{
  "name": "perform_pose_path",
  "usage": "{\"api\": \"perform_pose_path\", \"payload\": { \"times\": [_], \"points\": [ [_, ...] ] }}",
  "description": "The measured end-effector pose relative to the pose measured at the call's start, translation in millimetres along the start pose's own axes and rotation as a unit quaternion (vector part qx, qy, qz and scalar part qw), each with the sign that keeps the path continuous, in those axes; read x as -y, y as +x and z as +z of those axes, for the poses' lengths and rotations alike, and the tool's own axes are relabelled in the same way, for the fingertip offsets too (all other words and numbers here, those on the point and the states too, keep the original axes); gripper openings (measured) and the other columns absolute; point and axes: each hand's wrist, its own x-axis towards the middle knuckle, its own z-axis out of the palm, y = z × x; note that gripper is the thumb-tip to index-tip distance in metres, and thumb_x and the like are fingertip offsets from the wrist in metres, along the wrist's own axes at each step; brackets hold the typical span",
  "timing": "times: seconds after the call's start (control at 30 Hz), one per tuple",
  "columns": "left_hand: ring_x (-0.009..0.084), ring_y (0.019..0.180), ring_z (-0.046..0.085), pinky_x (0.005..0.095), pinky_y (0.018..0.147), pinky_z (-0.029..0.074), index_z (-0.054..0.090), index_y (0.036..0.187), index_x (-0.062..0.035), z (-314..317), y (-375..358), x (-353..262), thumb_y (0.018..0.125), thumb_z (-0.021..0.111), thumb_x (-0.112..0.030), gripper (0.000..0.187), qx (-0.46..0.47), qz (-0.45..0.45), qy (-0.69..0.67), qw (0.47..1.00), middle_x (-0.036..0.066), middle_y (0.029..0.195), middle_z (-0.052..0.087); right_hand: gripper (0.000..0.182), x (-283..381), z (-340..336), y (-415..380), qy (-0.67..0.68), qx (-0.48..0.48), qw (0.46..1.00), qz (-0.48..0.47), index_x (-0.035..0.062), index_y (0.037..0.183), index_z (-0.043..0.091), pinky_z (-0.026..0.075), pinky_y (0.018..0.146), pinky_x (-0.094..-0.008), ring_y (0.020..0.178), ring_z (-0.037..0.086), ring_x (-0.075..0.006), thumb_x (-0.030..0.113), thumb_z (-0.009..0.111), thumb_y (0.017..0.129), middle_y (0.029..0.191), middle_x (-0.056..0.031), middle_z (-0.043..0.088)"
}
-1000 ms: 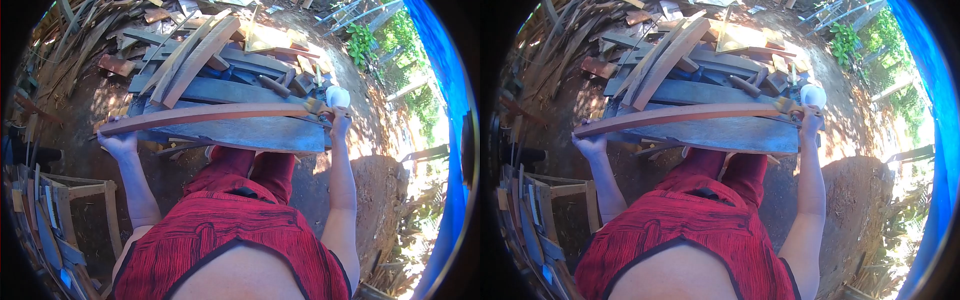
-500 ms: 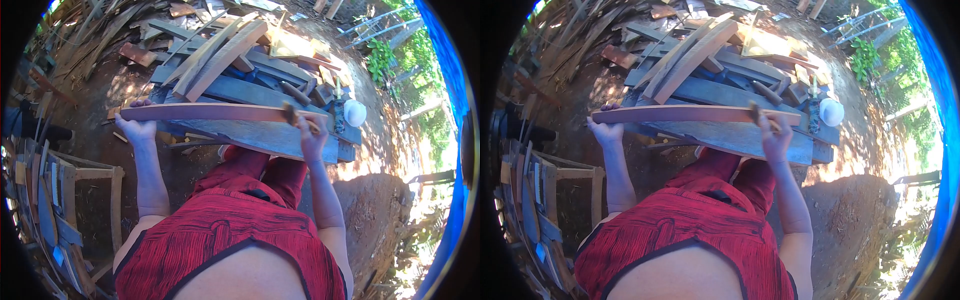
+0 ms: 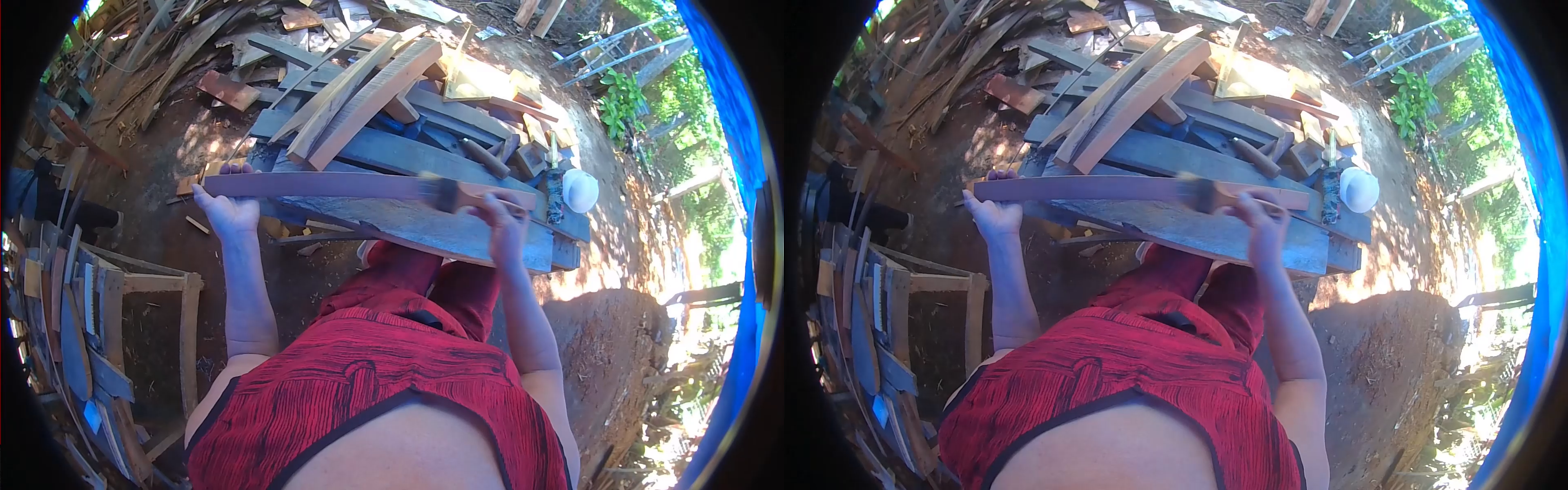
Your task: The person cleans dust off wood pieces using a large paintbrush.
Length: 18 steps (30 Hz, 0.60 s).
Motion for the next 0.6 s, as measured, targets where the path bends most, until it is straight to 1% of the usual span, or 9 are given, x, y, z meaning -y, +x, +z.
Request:
{"api": "perform_pose_path", "payload": {
  "times": [0.07, 0.1, 0.17, 0.2, 0.27, 0.47, 0.53, 0.57, 0.6],
  "points": [
    [0.0273, 0.095, 0.053, 0.0465, 0.088, 0.041, 0.052, 0.106, -0.0027, 2, -3, 3, 0.090, 0.041, -0.052, 0.053, -0.015, 0.027, 0.045, 0.999, 0.012, 0.095, 0.055, 0.007, 0, -52, 13, -0.028, -0.075, 0.996, -0.035, -0.0011, 0.088, 0.058, 0.057, 0.064, -0.0307, 0.069, 0.064, -0.0203, 0.005, 0.058, 0.084, 0.086, -0.0115, 0.061],
    [0.0273, 0.095, 0.053, 0.0465, 0.088, 0.041, 0.052, 0.106, -0.0027, 0, -1, 4, 0.090, 0.041, -0.052, 0.053, -0.015, 0.021, 0.044, 0.999, 0.012, 0.095, 0.055, 0.007, 4, -76, 17, -0.054, -0.119, 0.990, -0.051, -0.0012, 0.088, 0.058, 0.057, 0.063, -0.0300, 0.067, 0.064, -0.0195, 0.004, 0.059, 0.084, 0.085, -0.0107, 0.061],
    [0.0236, 0.096, 0.053, 0.0409, 0.084, 0.044, 0.048, 0.116, -0.0081, -8, 6, 2, 0.086, 0.056, -0.031, 0.038, 0.059, 0.053, 0.145, 0.986, 0.010, 0.099, 0.054, 0.007, 12, -115, 24, -0.125, -0.170, 0.973, -0.092, -0.0013, 0.088, 0.058, 0.054, 0.060, -0.0254, 0.064, 0.063, -0.0161, 0.004, 0.059, 0.084, 0.082, -0.0080, 0.060],
    [0.0236, 0.096, 0.053, 0.0409, 0.084, 0.044, 0.048, 0.116, -0.0081, -8, 5, 1, 0.086, 0.056, -0.031, 0.038, 0.062, 0.045, 0.144, 0.987, 0.010, 0.099, 0.054, 0.007, 14, -130, 26, -0.127, -0.177, 0.971, -0.095, -0.0013, 0.088, 0.058, 0.054, 0.060, -0.0254, 0.064, 0.063, -0.0161, 0.004, 0.059, 0.084, 0.082, -0.0080, 0.060],
    [0.0228, 0.096, 0.055, 0.0387, 0.081, 0.046, 0.043, 0.124, -0.0105, -6, 2, -4, 0.081, 0.058, -0.011, 0.046, 0.155, 0.052, 0.184, 0.969, 0.010, 0.104, 0.054, 0.007, 20, -146, 30, -0.202, -0.248, 0.935, -0.154, -0.0013, 0.089, 0.059, 0.050, 0.057, -0.0215, 0.062, 0.061, -0.0130, 0.004, 0.059, 0.085, 0.080, -0.0055, 0.059],
    [0.0234, 0.096, 0.056, 0.0396, 0.081, 0.048, 0.039, 0.128, -0.0099, 2, 0, -5, 0.079, 0.053, -0.005, 0.051, 0.162, 0.059, 0.218, 0.961, 0.011, 0.106, 0.054, 0.008, 4, -114, 22, -0.328, -0.175, 0.903, -0.216, -0.0004, 0.086, 0.060, 0.044, 0.062, -0.0214, 0.066, 0.055, -0.0097, 0.007, 0.062, 0.084, 0.078, -0.0030, 0.057],
    [0.0237, 0.096, 0.056, 0.0399, 0.080, 0.048, 0.040, 0.128, -0.0096, 5, -2, -4, 0.079, 0.053, -0.005, 0.051, 0.146, 0.076, 0.216, 0.963, 0.012, 0.106, 0.054, 0.007, 0, -76, 11, -0.418, -0.149, 0.855, -0.269, -0.0011, 0.084, 0.060, 0.043, 0.063, -0.0228, 0.065, 0.053, -0.0101, 0.006, 0.061, 0.084, 0.078, -0.0039, 0.057],
    [0.0240, 0.095, 0.057, 0.0408, 0.078, 0.049, 0.040, 0.128, -0.0093, 5, -2, -3, 0.079, 0.053, -0.005, 0.050, 0.145, 0.073, 0.214, 0.963, 0.011, 0.105, 0.055, 0.007, 1, -58, 5, -0.409, -0.140, 0.860, -0.270, -0.0011, 0.084, 0.060, 0.043, 0.063, -0.0228, 0.065, 0.053, -0.0101, 0.006, 0.061, 0.084, 0.078, -0.0039, 0.057],
    [0.0243, 0.094, 0.058, 0.0418, 0.076, 0.050, 0.041, 0.127, -0.0090, 7, -4, -4, 0.079, 0.053, -0.005, 0.050, 0.144, 0.073, 0.213, 0.964, 0.011, 0.104, 0.055, 0.008, 3, -41, -3, -0.318, -0.095, 0.916, -0.226, -0.0014, 0.086, 0.060, 0.043, 0.065, -0.0228, 0.066, 0.055, -0.0107, 0.006, 0.061, 0.084, 0.079, -0.0043, 0.057]
  ]
}}
